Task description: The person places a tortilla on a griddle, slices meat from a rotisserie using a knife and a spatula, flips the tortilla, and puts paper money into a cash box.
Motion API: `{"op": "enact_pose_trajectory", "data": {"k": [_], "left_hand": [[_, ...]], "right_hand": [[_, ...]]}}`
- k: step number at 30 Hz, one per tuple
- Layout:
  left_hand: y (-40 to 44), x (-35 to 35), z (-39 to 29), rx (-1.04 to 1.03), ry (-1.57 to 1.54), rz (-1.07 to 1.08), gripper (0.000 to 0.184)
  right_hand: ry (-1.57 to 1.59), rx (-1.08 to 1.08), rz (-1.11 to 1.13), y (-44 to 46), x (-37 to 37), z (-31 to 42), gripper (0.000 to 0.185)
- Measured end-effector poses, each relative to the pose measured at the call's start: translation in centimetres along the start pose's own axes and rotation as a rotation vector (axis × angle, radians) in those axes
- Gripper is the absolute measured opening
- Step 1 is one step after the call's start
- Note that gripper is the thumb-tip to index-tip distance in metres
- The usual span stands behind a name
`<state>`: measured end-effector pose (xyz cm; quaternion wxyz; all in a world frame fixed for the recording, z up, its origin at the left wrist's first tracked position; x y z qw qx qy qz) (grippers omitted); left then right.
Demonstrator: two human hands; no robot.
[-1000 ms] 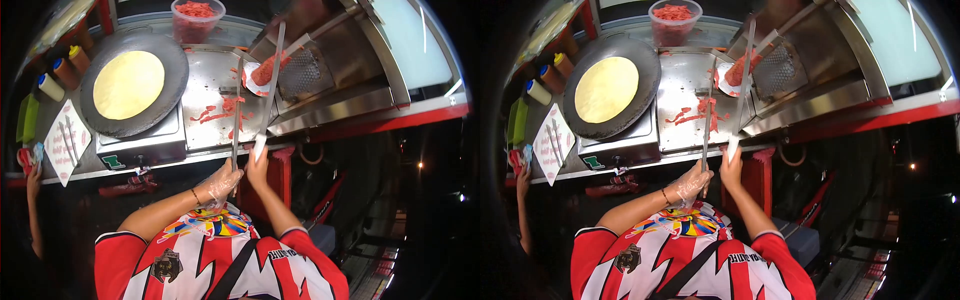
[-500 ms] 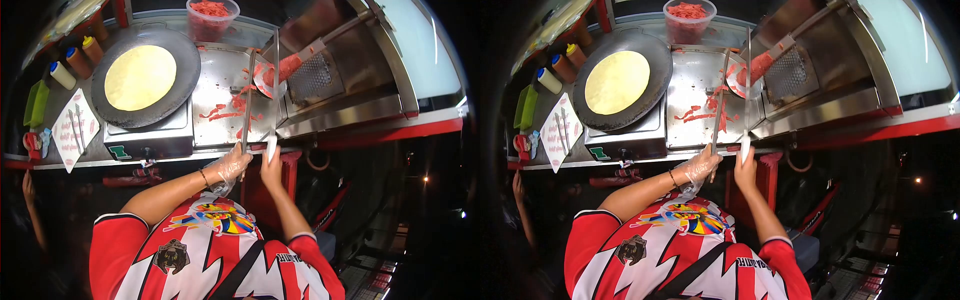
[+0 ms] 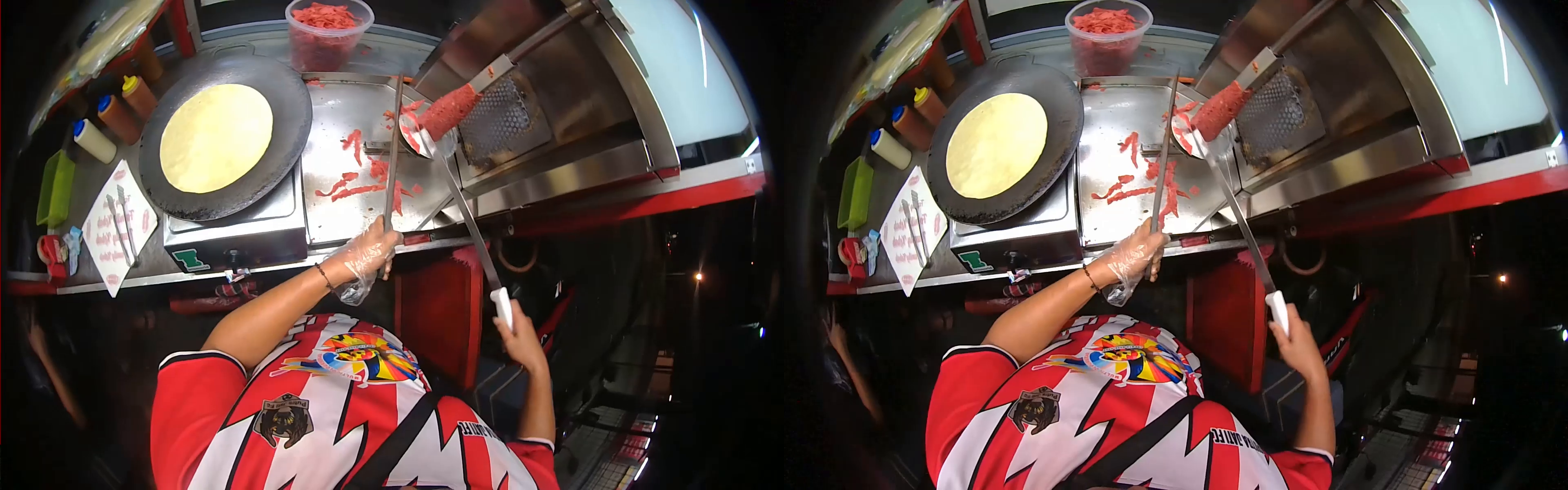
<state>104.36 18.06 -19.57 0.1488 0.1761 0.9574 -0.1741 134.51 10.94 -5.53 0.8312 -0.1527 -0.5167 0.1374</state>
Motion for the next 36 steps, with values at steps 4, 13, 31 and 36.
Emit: {"op": "enact_pose_trajectory", "data": {"k": [4,13,31,36], "left_hand": [[-4.6,0.0,1.1,-0.043,-0.068,0.083,0.026],[-5.7,-3.8,3.0,-0.022,-0.074,0.027,0.021],[-1.2,-1.0,1.1,-0.005,0.07,-0.008,0.044],[0.2,-1.0,1.8,-0.001,0.041,-0.028,0.032]], "right_hand": [[0.121,-0.049,-0.04,-0.3,1.4,1.4,0.027],[0.447,0.44,-0.568,15.5,-4.4,15.7,0.018],[0.211,0.344,-0.436,11.3,-11.3,7.2,0.032],[0.123,0.28,-0.346,13.2,-9.2,8.5,0.031]]}}
Point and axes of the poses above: each hand's wrist, its own y-axis towards the middle knuckle, its own x-axis out of the back of the hand, z = x × y, the point moved 10 cm from there along y, towards the middle knuckle, and after that the axes turned 1 degree about -z, right-handed, at the moved point
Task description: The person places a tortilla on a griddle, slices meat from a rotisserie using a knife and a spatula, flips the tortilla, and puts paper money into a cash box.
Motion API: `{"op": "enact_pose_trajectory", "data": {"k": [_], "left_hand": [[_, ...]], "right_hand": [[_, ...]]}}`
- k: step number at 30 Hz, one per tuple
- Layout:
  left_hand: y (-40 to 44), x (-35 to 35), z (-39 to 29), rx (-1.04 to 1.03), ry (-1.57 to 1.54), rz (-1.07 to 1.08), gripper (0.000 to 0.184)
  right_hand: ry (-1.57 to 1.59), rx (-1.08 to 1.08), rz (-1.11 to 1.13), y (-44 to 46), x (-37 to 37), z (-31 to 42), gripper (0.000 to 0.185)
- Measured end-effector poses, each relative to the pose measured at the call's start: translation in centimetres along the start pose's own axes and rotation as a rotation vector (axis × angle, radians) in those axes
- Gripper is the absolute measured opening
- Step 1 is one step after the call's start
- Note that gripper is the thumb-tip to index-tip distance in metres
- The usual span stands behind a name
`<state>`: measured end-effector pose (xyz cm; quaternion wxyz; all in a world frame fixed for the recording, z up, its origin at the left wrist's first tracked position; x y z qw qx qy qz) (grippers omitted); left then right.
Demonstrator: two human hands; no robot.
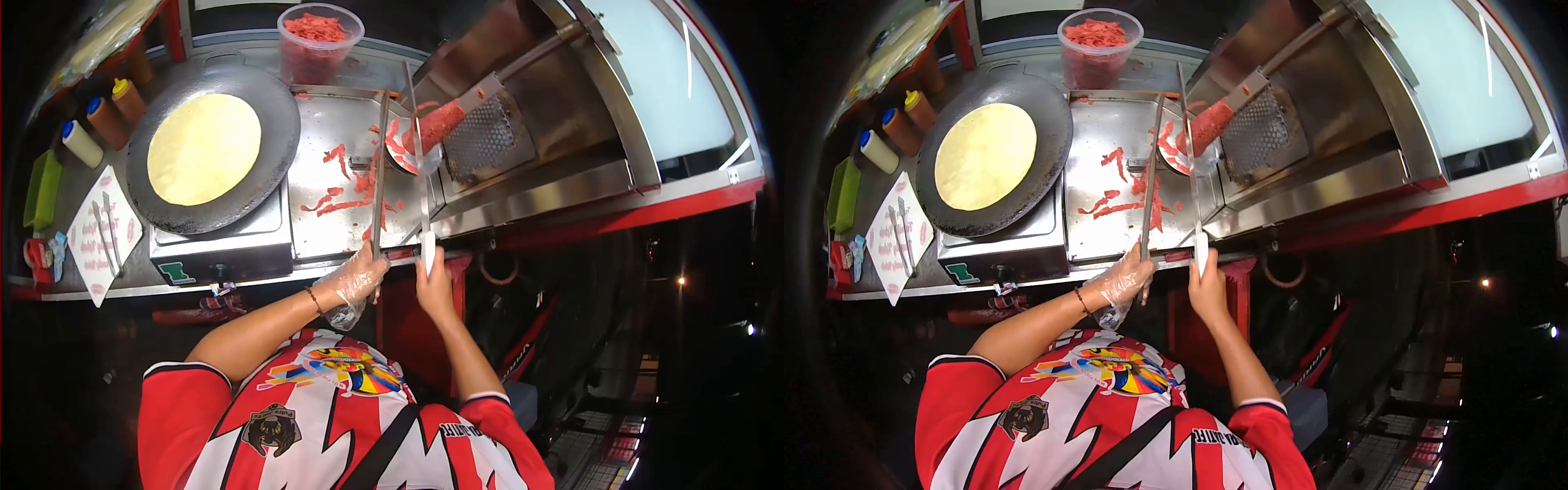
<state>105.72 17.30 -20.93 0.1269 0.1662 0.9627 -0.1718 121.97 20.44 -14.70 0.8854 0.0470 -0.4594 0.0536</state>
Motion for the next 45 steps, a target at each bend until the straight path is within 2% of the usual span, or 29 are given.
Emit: {"op": "enact_pose_trajectory", "data": {"k": [2,4,7,10,11,15,16,17,20,21,22,24,27,28,29,32,34,35,38,40,42,45], "left_hand": [[0.5,0.1,-0.5,-0.027,-0.002,0.01,0.033],[0.9,0.6,-0.8,-0.015,-0.047,-0.017,0.034],[1.4,1.4,-1.7,-0.009,-0.085,-0.03,0.03],[1.8,2.0,-2.1,0.025,-0.011,-0.015,0.038],[1.7,2.0,-2.3,0.03,-0.02,-0.032,0.031],[-1.2,2.0,-2.0,-0.02,-0.011,0.046,0.024],[-3.0,1.8,-1.8,-0.14,0.099,0.107,0.024],[-4.9,1.6,-1.6,-0.267,0.201,0.156,0.024],[-5.8,2.1,-0.7,-0.089,-0.008,0.124,0.025],[-5.7,2.0,-0.1,-0.033,-0.084,0.108,0.026],[-4.5,1.7,0.9,0.059,-0.055,0.055,0.026],[-4.4,-0.2,0.2,0.015,-0.054,0.065,0.026],[-5.4,-1.9,1.1,-0.012,-0.112,0.075,0.02],[-5.9,-2.0,1.1,-0.019,-0.106,0.071,0.02],[-6.2,-2.2,1.3,-0.001,-0.08,0.076,0.022],[-6.6,-2.4,2.0,0.043,-0.044,0.08,0.024],[-6.3,-2.1,2.2,0.057,-0.065,0.069,0.023],[-6.2,-1.8,1.8,0.053,-0.054,0.07,0.023],[-5.7,-1.4,0.8,0.032,-0.039,0.063,0.024],[-5.4,-1.5,0.9,0.019,-0.033,0.065,0.025],[-4.9,-1.6,0.7,0.005,-0.016,0.054,0.025],[-4.2,-1.3,0.5,0.012,-0.016,0.041,0.026]], "right_hand": [[-0.056,0.001,-0.004,0.3,1.1,0.5,0.029],[-0.111,-0.009,0.031,-3.0,3.0,-0.8,0.03],[-0.11,-0.138,0.181,-9.4,7.1,-4.3,0.032],[-0.061,-0.255,0.322,-12.0,10.7,-4.8,0.033],[-0.073,-0.272,0.334,-11.7,11.4,-4.5,0.032],[0.025,-0.294,0.367,-12.7,9.7,-5.8,0.029],[0.056,-0.284,0.367,-14.0,9.5,-6.5,0.029],[0.035,-0.291,0.349,-14.7,9.8,-6.4,0.03],[0.059,-0.236,0.304,-14.4,10.3,-5.6,0.03],[0.03,-0.088,0.236,-12.9,10.3,-4.0,0.028],[0.137,-0.205,0.256,-11.5,9.5,-2.3,0.024],[0.293,-0.187,0.128,-7.9,7.3,-1.3,0.019],[0.392,-0.081,-0.075,-0.9,4.7,3.7,0.023],[0.358,-0.091,-0.117,1.4,4.5,5.8,0.026],[0.213,0.062,-0.225,4.4,3.6,4.8,0.03],[0.197,0.064,-0.301,8.1,2.4,7.5,0.028],[0.316,0.02,-0.254,5.8,-0.9,3.7,0.028],[0.227,0.114,-0.292,3.0,-1.6,3.2,0.031],[0.293,-0.05,-0.132,-2.9,-5.4,-2.4,0.035],[0.324,-0.105,-0.091,-0.6,-4.3,-0.3,0.031],[0.286,0.038,-0.145,4.3,-3.3,0.9,0.029],[0.25,0.008,-0.127,4.9,-3.8,0.0,0.031]]}}
Point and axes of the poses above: each hand's wrist, its own y-axis towards the middle knuckle, its own x-axis out of the back of the hand, z = x × y, the point moved 10 cm from there along y, towards the middle knuckle, and after that the axes turned 1 degree about -z, right-handed, at the moved point
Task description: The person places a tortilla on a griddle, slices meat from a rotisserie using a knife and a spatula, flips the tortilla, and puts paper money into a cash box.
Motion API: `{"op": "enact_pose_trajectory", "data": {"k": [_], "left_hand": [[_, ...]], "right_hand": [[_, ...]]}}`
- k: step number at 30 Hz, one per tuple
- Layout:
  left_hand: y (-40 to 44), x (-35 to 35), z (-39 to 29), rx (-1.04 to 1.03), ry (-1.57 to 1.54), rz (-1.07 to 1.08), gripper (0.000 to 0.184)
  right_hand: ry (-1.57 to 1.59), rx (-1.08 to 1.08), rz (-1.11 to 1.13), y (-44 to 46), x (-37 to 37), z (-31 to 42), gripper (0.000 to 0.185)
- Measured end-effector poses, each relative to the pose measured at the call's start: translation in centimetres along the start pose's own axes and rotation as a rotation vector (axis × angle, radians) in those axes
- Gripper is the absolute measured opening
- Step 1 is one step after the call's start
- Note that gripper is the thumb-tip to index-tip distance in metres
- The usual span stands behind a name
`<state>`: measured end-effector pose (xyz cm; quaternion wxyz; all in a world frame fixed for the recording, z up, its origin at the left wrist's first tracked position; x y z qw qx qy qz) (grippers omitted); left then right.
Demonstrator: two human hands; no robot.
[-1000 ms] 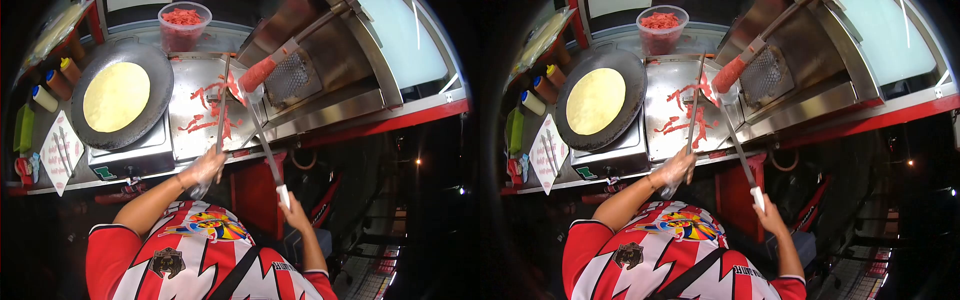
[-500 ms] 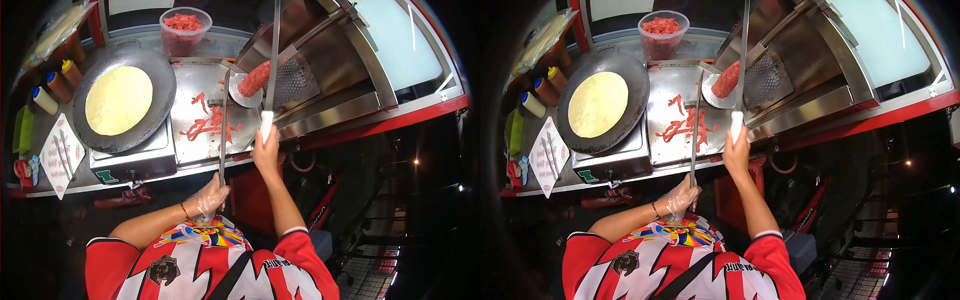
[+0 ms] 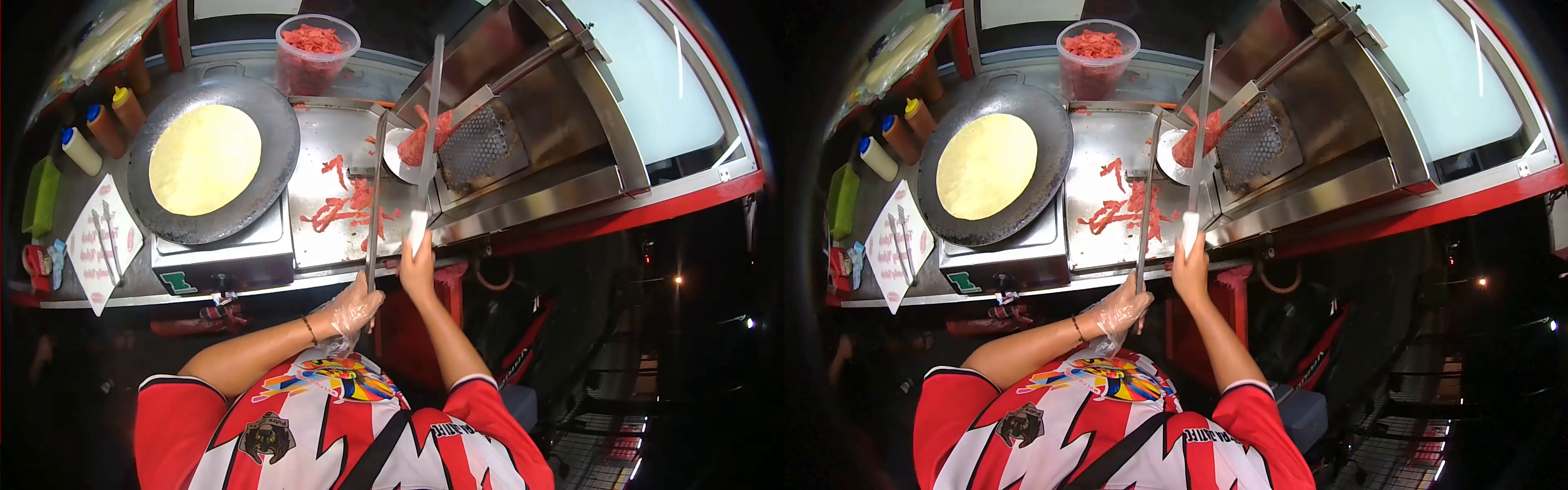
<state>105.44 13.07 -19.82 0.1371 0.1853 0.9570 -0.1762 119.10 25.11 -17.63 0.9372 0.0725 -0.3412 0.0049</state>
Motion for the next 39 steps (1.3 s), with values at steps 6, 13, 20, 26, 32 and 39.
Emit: {"op": "enact_pose_trajectory", "data": {"k": [6,13,20,26,32,39], "left_hand": [[1.6,1.0,-0.8,0.015,0.014,-0.043,0.028],[4.6,2.3,-2.0,-0.105,0.134,-0.023,0.027],[3.5,3.0,-4.3,-0.015,0.181,0.009,0.027],[-2.4,1.6,-0.2,0.038,-0.02,0.05,0.026],[-1.1,-0.7,1.3,-0.02,-0.072,0.041,0.019],[-1.6,-0.2,0.7,-0.003,-0.045,0.05,0.021]], "right_hand": [[-0.072,0.069,-0.008,-6.0,1.6,-1.1,0.036],[-0.232,-0.045,0.109,-7.8,5.0,-1.6,0.032],[-0.312,-0.233,0.374,-13.2,16.6,1.5,0.025],[0.064,-0.235,0.18,-8.4,11.0,5.3,0.021],[-0.043,0.161,-0.207,2.8,4.2,11.4,0.03],[0.106,-0.005,-0.089,-3.5,-0.6,1.4,0.033]]}}
Point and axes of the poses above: each hand's wrist, its own y-axis towards the middle knuckle, its own x-axis out of the back of the hand, z = x × y, the point moved 10 cm from there along y, towards the middle knuckle, and after that the axes turned 1 degree about -z, right-handed, at the moved point
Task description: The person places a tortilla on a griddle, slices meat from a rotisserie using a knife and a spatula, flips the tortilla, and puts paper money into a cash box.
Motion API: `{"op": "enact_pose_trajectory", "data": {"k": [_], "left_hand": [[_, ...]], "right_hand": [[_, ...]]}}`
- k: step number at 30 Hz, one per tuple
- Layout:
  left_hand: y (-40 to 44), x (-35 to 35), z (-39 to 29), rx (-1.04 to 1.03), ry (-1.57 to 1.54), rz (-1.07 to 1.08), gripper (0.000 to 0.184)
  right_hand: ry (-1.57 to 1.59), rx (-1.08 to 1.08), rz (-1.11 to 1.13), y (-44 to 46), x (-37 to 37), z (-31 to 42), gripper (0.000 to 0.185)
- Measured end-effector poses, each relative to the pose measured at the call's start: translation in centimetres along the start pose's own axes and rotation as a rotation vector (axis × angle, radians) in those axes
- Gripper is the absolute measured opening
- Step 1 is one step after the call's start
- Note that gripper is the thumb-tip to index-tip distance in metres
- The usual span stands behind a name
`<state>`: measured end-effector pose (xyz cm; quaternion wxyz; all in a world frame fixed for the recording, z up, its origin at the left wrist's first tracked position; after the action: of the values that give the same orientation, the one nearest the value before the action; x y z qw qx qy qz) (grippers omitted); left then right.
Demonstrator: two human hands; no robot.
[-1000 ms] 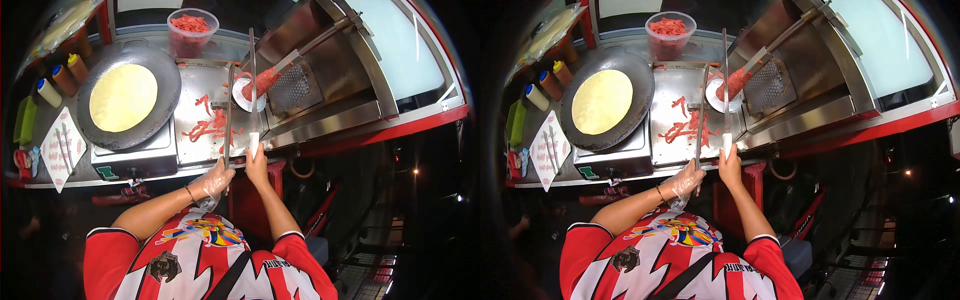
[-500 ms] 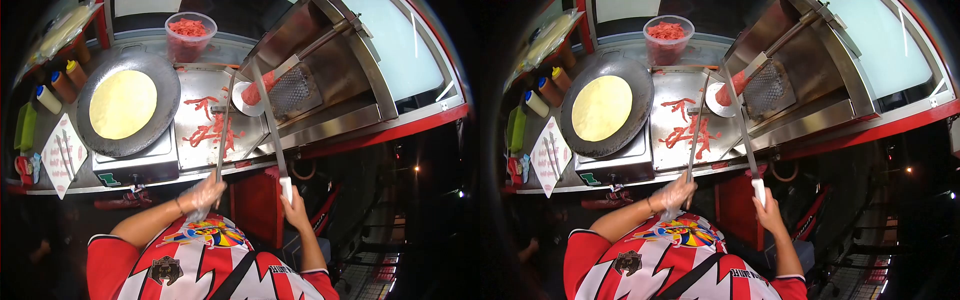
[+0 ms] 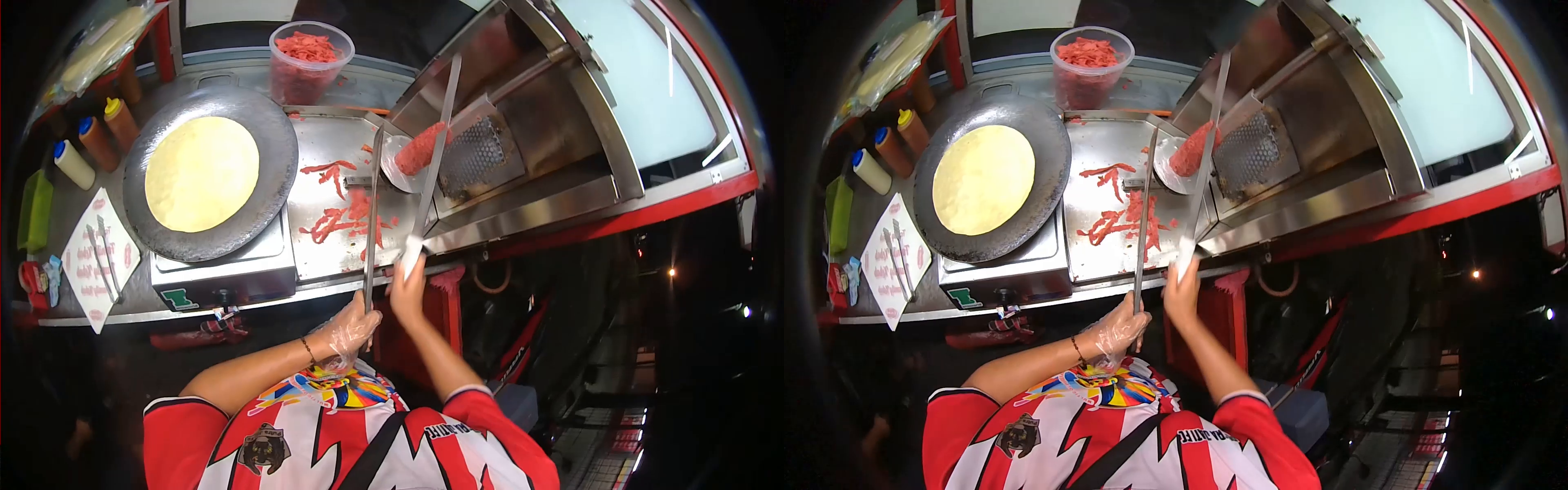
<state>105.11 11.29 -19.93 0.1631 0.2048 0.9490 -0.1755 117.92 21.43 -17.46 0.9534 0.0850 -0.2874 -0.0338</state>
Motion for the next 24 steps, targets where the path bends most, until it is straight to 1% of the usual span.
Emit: {"op": "enact_pose_trajectory", "data": {"k": [2,3,5,6,8,10,11,13,14,16,17,18,20,22,24], "left_hand": [[0.5,0.3,-0.5,0.006,0.009,-0.014,0.022],[0.5,0.3,-0.5,0.019,0.02,-0.013,0.023],[0.6,0.5,-0.5,0.032,0.048,-0.023,0.03],[0.7,0.5,-0.5,0.037,0.061,-0.026,0.034],[1.4,0.7,-0.5,0.028,0.07,-0.037,0.034],[2.1,1.1,-1.2,0.005,0.073,-0.038,0.034],[2.5,1.4,-1.0,0.007,0.093,-0.039,0.036],[2.8,1.8,-1.7,0.001,0.113,-0.05,0.038],[2.8,1.8,-1.7,0.009,0.128,-0.046,0.038],[3.3,1.9,-1.8,0.028,0.111,-0.059,0.04],[3.3,1.7,-2.4,0.02,0.088,-0.068,0.033],[3.3,1.7,-3.0,0.009,0.066,-0.081,0.027],[4.0,2.2,-3.6,-0.004,0.096,-0.076,0.025],[4.3,2.7,-4.4,-0.022,0.11,-0.082,0.025],[5.6,3.3,-4.3,-0.086,0.186,-0.075,0.03]], "right_hand": [[-0.003,-0.049,0.036,-3.5,0.2,-2.2,0.031],[0.019,-0.049,0.05,-2.6,0.2,-1.7,0.029],[0.055,-0.032,0.053,1.4,0.1,0.8,0.025],[-0.081,0.139,0.026,4.1,0.1,0.9,0.024],[-0.082,-0.05,0.063,5.3,-0.2,1.7,0.025],[-0.065,-0.032,0.042,1.5,0.2,-1.5,0.03],[-0.089,0.006,0.057,-1.3,0.7,-1.4,0.038],[-0.133,0.031,0.081,-4.4,1.5,-4.0,0.042],[-0.134,-0.033,0.109,-4.9,1.9,-5.0,0.042],[-0.228,0.054,0.062,-0.5,2.0,-0.8,0.035],[-0.272,0.04,0.097,1.9,1.6,0.0,0.028],[-0.28,-0.021,0.116,3.2,1.4,0.6,0.024],[-0.3,0.115,0.072,1.3,2.6,1.8,0.027],[-0.308,0.059,0.149,-3.2,4.7,-0.6,0.03],[-0.364,0.016,0.211,-4.4,6.5,-1.7,0.032]]}}
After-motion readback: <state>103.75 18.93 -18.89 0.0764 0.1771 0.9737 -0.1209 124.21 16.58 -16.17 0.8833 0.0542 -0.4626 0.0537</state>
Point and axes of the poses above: each hand's wrist, its own y-axis towards the middle knuckle, its own x-axis out of the back of the hand, z = x × y, the point moved 10 cm from there along y, towards the middle knuckle, and after that the axes turned 1 degree about -z, right-handed, at the moved point
